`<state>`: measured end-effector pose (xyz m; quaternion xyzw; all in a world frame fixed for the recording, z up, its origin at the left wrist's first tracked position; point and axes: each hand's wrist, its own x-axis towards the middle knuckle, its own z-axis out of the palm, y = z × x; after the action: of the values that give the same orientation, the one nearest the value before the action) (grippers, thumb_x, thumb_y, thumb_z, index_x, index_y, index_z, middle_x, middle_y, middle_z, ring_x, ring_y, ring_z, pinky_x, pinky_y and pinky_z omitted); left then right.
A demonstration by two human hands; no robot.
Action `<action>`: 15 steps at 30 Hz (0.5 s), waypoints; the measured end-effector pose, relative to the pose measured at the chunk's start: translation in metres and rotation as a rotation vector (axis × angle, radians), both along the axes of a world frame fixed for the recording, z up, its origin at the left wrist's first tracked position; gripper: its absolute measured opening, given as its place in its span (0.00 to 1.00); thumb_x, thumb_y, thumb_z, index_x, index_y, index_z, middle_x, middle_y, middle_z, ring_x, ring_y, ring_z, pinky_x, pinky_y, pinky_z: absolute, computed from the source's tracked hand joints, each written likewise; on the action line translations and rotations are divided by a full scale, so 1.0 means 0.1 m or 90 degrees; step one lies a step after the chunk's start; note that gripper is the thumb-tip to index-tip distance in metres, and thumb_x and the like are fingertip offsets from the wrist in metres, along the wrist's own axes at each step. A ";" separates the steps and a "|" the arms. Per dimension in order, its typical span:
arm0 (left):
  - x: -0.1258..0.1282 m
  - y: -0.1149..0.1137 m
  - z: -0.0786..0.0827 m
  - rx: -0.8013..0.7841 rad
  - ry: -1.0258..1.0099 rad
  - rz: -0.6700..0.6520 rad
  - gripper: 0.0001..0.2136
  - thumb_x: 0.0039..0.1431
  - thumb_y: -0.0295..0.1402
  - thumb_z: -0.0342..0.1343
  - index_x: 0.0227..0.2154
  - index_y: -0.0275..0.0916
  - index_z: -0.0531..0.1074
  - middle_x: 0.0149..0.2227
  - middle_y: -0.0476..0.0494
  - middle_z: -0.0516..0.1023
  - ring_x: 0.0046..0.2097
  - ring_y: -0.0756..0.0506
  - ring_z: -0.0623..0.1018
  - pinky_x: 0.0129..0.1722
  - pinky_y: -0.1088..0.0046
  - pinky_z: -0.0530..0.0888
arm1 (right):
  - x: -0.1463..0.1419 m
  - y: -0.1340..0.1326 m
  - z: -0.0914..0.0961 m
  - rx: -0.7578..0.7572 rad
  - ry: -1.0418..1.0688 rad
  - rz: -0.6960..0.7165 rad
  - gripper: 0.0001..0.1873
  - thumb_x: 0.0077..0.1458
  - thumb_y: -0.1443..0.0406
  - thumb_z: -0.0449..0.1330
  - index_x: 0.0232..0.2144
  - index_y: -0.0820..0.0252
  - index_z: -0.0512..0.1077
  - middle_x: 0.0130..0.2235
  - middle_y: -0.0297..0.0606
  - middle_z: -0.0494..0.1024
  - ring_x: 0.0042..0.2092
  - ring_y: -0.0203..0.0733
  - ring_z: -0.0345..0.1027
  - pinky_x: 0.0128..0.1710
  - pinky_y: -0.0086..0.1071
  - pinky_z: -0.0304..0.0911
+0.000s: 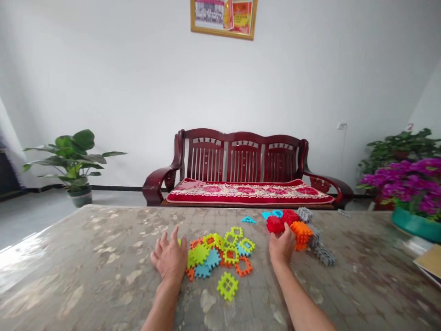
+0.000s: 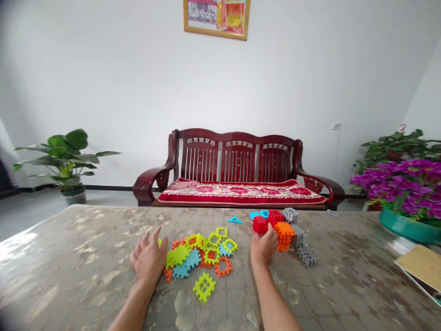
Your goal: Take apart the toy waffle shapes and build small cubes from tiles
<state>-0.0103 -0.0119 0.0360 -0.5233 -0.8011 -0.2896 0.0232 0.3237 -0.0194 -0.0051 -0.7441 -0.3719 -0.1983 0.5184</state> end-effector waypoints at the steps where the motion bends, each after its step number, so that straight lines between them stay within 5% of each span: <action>1: 0.01 0.01 -0.01 -0.023 -0.001 -0.008 0.22 0.64 0.41 0.44 0.59 0.45 0.66 0.63 0.35 0.65 0.63 0.35 0.63 0.59 0.50 0.60 | 0.05 0.01 0.02 -0.005 -0.019 0.001 0.30 0.50 0.63 0.53 0.55 0.70 0.64 0.48 0.57 0.71 0.51 0.58 0.62 0.51 0.47 0.57; 8: 0.02 0.05 -0.09 -0.085 0.017 -0.135 0.21 0.65 0.40 0.42 0.57 0.46 0.68 0.59 0.41 0.71 0.60 0.38 0.68 0.61 0.55 0.58 | 0.03 0.07 0.15 -0.135 -0.166 0.060 0.30 0.53 0.65 0.54 0.59 0.64 0.60 0.55 0.52 0.67 0.55 0.54 0.60 0.53 0.44 0.57; 15: 0.02 0.06 -0.12 -0.053 0.016 -0.174 0.19 0.64 0.38 0.45 0.54 0.44 0.72 0.56 0.39 0.74 0.57 0.38 0.71 0.58 0.56 0.62 | 0.00 0.13 0.25 -0.290 -0.160 -0.044 0.33 0.54 0.62 0.57 0.61 0.64 0.58 0.59 0.57 0.63 0.55 0.60 0.60 0.47 0.45 0.60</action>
<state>-0.0081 -0.0057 0.0245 -0.6318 -0.7332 -0.2501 -0.0282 0.3234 -0.0066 0.0201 -0.8237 -0.4424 -0.2177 0.2800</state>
